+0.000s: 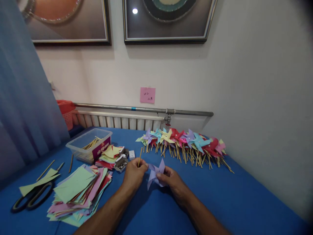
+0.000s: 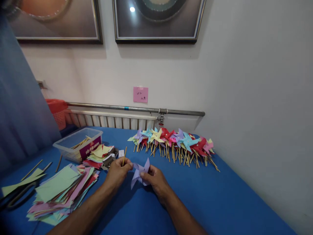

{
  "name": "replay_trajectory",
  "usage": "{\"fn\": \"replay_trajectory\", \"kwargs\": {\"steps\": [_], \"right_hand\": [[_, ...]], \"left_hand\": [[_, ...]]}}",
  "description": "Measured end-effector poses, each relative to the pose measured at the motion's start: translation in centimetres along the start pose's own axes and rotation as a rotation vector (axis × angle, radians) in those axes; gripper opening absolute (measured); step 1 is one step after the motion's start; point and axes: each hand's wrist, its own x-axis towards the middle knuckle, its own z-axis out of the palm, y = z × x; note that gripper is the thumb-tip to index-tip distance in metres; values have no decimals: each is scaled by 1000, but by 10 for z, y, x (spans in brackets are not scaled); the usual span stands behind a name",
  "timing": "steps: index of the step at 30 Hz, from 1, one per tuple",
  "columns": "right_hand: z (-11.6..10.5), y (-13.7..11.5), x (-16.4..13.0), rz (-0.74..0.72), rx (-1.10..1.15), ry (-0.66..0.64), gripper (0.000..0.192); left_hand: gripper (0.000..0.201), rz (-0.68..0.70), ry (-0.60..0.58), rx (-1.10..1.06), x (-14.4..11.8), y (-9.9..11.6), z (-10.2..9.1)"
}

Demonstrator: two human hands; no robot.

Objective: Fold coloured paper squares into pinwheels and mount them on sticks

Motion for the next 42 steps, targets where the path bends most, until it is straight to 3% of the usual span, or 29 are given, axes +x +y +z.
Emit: {"fn": "replay_trajectory", "kwargs": {"steps": [26,30,32,34,37,40,42], "right_hand": [[2,3,-2,10,24,77,36],[2,1,-2,30,70,90,37],[2,1,-1,30,94,119,38],[1,1,-1,23,124,143,37],[-1,2,1,2,158,169,34],[-5,4,3,-35,154,211,36],[-9,4,5,-61,150,260,37]], "left_hand": [[31,-8,-65,-68,-4,2,1],[43,-50,27,-176,-1,3,-4],[40,-96,62,-169,4,1,-5],[32,-155,0,-78,7,-4,-5],[25,-190,-233,123,8,-13,-3],[27,-71,-411,341,1,-15,-1],[25,-6,-431,413,-4,-14,0]]}}
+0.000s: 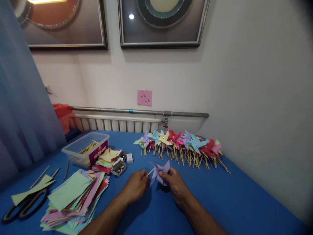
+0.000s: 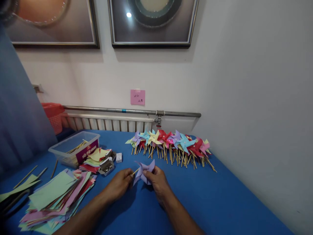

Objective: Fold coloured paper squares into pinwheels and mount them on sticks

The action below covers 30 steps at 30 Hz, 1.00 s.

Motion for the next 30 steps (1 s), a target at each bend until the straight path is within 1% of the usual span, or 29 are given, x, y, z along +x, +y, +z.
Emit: {"fn": "replay_trajectory", "kwargs": {"steps": [5,9,13,17,20,25,30], "right_hand": [[-8,-6,6,-37,38,91,37],[-8,-10,5,-24,59,81,36],[-5,-8,4,-5,54,53,39],[-5,-4,5,-4,33,37,40],[-6,0,7,-19,16,42,39],[-7,6,10,-37,-35,51,39],[-6,6,10,-54,-77,61,39]], "left_hand": [[19,-4,80,43,-1,2,0],[21,7,126,76,2,0,0],[24,11,110,36,-1,2,0],[19,-20,94,-10,-2,5,1],[19,-36,69,-22,-3,6,2],[21,-13,67,-1,-4,4,3],[22,1,54,-8,-3,1,3]]}}
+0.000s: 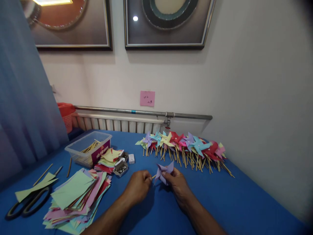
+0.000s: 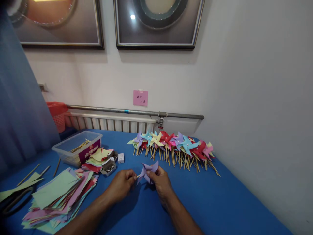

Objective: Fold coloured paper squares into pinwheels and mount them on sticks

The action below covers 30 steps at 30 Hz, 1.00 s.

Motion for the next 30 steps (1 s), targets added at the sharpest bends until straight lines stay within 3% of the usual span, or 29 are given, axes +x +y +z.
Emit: {"fn": "replay_trajectory", "kwargs": {"steps": [21,30], "right_hand": [[6,-2,-4,-5,-1,-31,38],[6,-3,-5,-14,11,-53,37]], "left_hand": [[21,19,2,30,0,-3,0],[17,-93,-84,-105,0,4,-2]]}}
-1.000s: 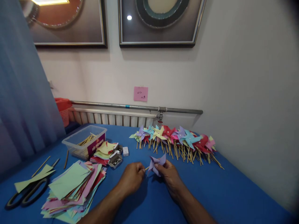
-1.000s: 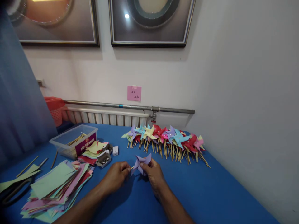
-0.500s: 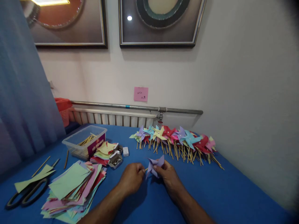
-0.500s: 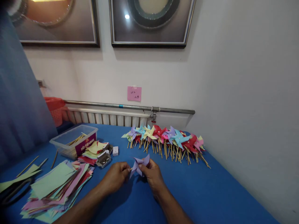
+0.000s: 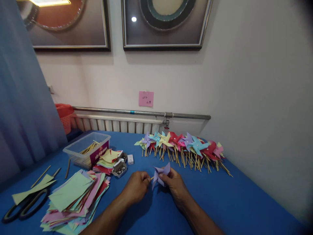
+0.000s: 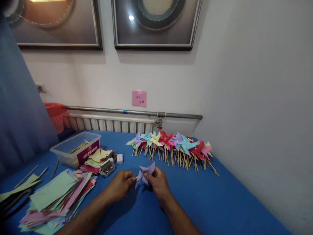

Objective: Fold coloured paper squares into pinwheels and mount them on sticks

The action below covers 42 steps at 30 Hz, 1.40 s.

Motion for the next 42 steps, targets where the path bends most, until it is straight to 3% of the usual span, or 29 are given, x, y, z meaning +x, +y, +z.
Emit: {"fn": "replay_trajectory", "kwargs": {"steps": [4,10,16,26,42], "right_hand": [[0,0,0,-8,-11,-9,37],[-3,3,1,1,-4,16,39],[-2,4,2,-1,-21,8,37],[-2,2,0,20,-20,28,36],[-2,1,1,26,-66,34,31]], "left_hand": [[18,-20,-17,1,0,0,0],[22,113,84,132,0,-3,2],[21,36,13,74,-1,0,-1],[21,147,86,175,0,-5,0],[21,125,89,177,-2,-3,2]]}}
